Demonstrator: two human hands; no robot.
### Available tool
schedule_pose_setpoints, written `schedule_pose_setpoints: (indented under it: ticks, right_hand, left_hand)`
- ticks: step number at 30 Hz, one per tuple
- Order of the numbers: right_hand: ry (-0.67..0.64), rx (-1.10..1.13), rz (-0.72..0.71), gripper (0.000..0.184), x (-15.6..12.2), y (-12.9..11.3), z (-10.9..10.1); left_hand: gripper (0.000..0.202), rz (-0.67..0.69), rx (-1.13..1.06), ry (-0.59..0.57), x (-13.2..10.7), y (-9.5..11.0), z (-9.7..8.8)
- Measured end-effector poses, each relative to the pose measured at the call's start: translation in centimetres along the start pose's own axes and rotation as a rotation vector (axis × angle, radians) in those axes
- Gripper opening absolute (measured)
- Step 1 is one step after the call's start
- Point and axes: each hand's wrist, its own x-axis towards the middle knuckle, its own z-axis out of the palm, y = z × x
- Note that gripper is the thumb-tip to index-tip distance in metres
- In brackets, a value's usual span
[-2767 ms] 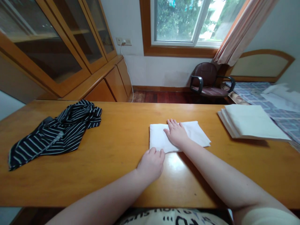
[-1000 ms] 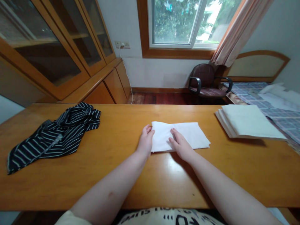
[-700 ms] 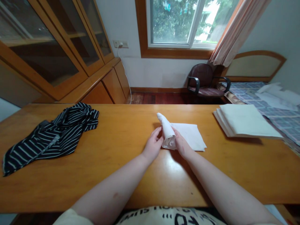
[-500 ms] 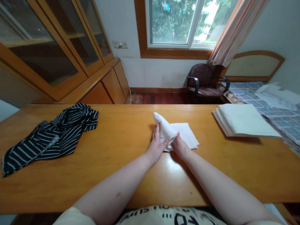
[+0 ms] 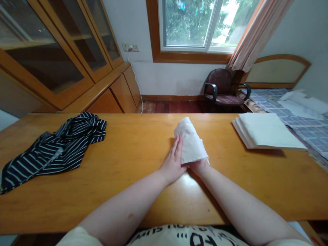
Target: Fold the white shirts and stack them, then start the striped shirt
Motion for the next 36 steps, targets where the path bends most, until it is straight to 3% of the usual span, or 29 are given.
schedule_pose_setpoints:
  ticks: [6,9,13,17,23,27,31,36]
  right_hand:
    - [0.015,-0.16,0.311,0.086,1.0,-4.4,-1.9]
    - [0.047,-0.321,0.355,0.069,1.5,-6.9,-3.5]
    - [0.202,-0.57,0.263,0.035,2.0,-7.8,-5.3]
    - [0.321,-0.711,0.139,0.027,2.6,-7.1,-6.2]
    - [0.379,-0.887,0.163,0.02,2.8,-7.1,-6.7]
    - [0.446,-1.09,0.154,0.019,2.9,-7.0,-6.7]
    - [0.466,-1.29,0.112,0.023,3.0,-6.6,-6.7]
    - [0.544,-1.617,-0.003,0.045,3.1,-6.1,-6.1]
  left_hand:
    - [0.096,0.121,0.193,-0.152,0.1,0.1,-1.0]
    - [0.095,0.11,0.257,-0.281,0.1,0.3,-0.8]
    - [0.089,0.04,0.316,-0.395,0.3,0.7,-0.4]
    - [0.08,0.001,0.332,-0.451,0.4,0.8,-0.2]
    - [0.086,-0.103,0.292,-0.469,0.2,0.9,-0.2]
    - [0.081,-0.125,0.338,-0.51,0.0,1.6,-0.7]
    - [0.073,-0.045,0.464,-0.482,-0.4,2.4,-0.9]
    - [0.068,0.048,0.537,-0.431,-0.8,3.5,-0.5]
